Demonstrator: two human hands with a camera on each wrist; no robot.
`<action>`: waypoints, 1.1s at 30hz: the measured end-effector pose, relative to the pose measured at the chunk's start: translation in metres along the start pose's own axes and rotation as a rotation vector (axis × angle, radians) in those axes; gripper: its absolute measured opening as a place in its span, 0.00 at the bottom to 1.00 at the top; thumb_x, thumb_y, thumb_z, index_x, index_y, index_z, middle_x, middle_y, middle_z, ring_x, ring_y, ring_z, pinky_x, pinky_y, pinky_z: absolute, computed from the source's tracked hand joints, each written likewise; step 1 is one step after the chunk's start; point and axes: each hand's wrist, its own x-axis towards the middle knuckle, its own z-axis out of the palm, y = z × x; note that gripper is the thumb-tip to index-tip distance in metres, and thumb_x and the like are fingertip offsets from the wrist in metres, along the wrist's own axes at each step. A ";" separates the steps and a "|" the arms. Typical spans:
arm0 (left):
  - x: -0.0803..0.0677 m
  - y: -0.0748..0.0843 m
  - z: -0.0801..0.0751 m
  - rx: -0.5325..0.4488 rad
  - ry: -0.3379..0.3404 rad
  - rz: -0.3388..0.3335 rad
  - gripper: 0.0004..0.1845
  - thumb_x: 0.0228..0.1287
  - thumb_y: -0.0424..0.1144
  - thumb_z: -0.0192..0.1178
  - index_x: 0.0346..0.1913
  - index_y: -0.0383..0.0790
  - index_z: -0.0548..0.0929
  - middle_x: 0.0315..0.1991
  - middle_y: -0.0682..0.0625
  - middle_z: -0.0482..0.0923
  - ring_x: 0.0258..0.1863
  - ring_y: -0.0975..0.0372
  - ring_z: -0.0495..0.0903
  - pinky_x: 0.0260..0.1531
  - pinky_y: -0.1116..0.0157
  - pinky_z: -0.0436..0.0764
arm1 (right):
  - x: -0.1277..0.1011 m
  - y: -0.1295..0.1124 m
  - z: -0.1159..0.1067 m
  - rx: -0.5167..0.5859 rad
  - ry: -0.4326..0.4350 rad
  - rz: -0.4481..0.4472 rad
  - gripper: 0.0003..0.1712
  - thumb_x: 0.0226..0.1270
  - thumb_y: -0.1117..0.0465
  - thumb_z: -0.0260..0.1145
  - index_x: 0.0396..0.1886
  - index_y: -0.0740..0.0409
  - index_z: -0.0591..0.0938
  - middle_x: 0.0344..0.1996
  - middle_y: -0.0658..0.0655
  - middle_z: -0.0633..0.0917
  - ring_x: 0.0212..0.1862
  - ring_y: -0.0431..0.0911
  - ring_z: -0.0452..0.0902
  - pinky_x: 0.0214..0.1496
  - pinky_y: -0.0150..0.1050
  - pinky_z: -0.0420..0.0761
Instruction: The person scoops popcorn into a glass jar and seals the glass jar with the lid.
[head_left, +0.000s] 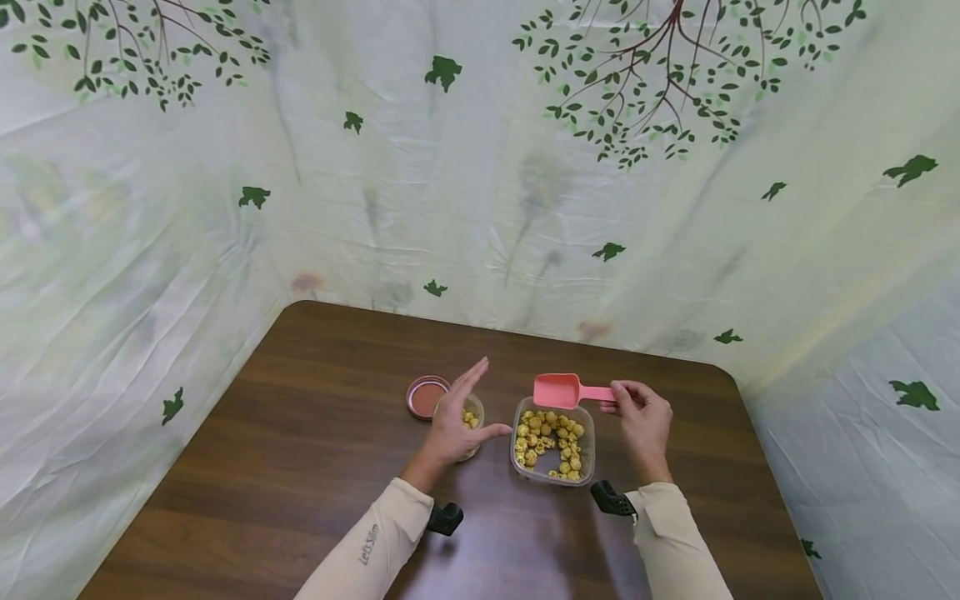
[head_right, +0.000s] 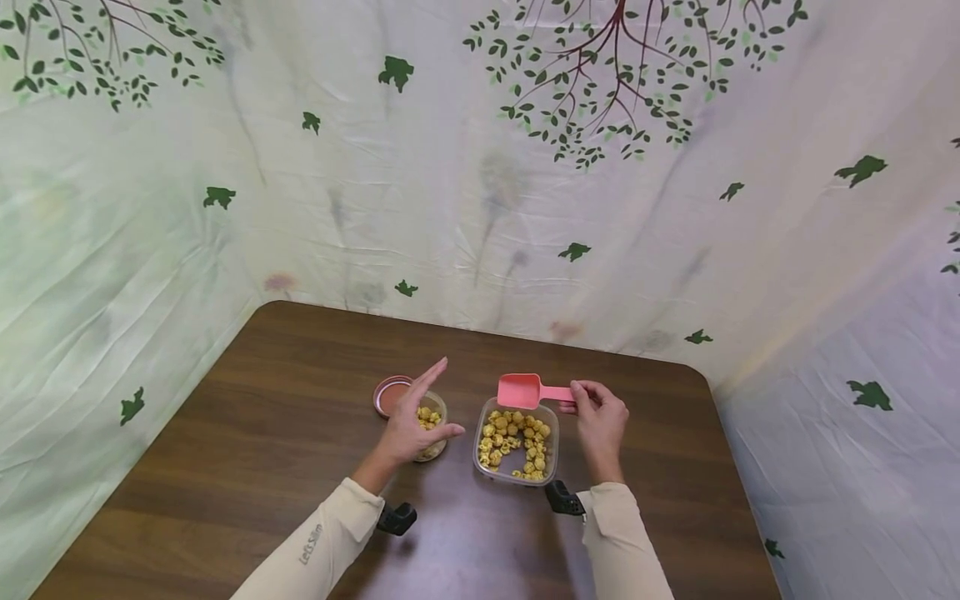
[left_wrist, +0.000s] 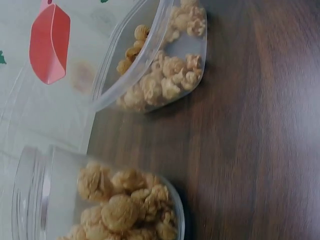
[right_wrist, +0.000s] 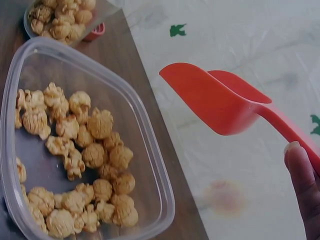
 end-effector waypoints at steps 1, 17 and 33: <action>0.000 0.001 0.002 -0.002 -0.001 0.001 0.53 0.46 0.58 0.73 0.71 0.33 0.64 0.70 0.39 0.63 0.68 0.49 0.64 0.65 0.49 0.63 | 0.001 0.001 -0.001 -0.004 0.004 -0.001 0.14 0.67 0.64 0.63 0.42 0.74 0.82 0.33 0.70 0.83 0.23 0.36 0.83 0.32 0.32 0.83; -0.005 0.010 0.030 -0.083 -0.095 -0.060 0.49 0.51 0.56 0.71 0.72 0.38 0.62 0.72 0.45 0.60 0.70 0.52 0.61 0.65 0.48 0.62 | 0.005 0.016 -0.018 -0.050 0.020 0.016 0.12 0.66 0.67 0.64 0.42 0.76 0.81 0.27 0.65 0.84 0.21 0.37 0.81 0.29 0.32 0.83; -0.026 -0.003 0.056 -0.074 -0.158 -0.143 0.49 0.53 0.56 0.70 0.73 0.40 0.61 0.72 0.43 0.59 0.70 0.50 0.60 0.66 0.46 0.60 | 0.004 0.028 -0.026 -0.184 0.013 -0.052 0.10 0.66 0.67 0.65 0.39 0.72 0.82 0.28 0.69 0.84 0.19 0.35 0.80 0.25 0.29 0.81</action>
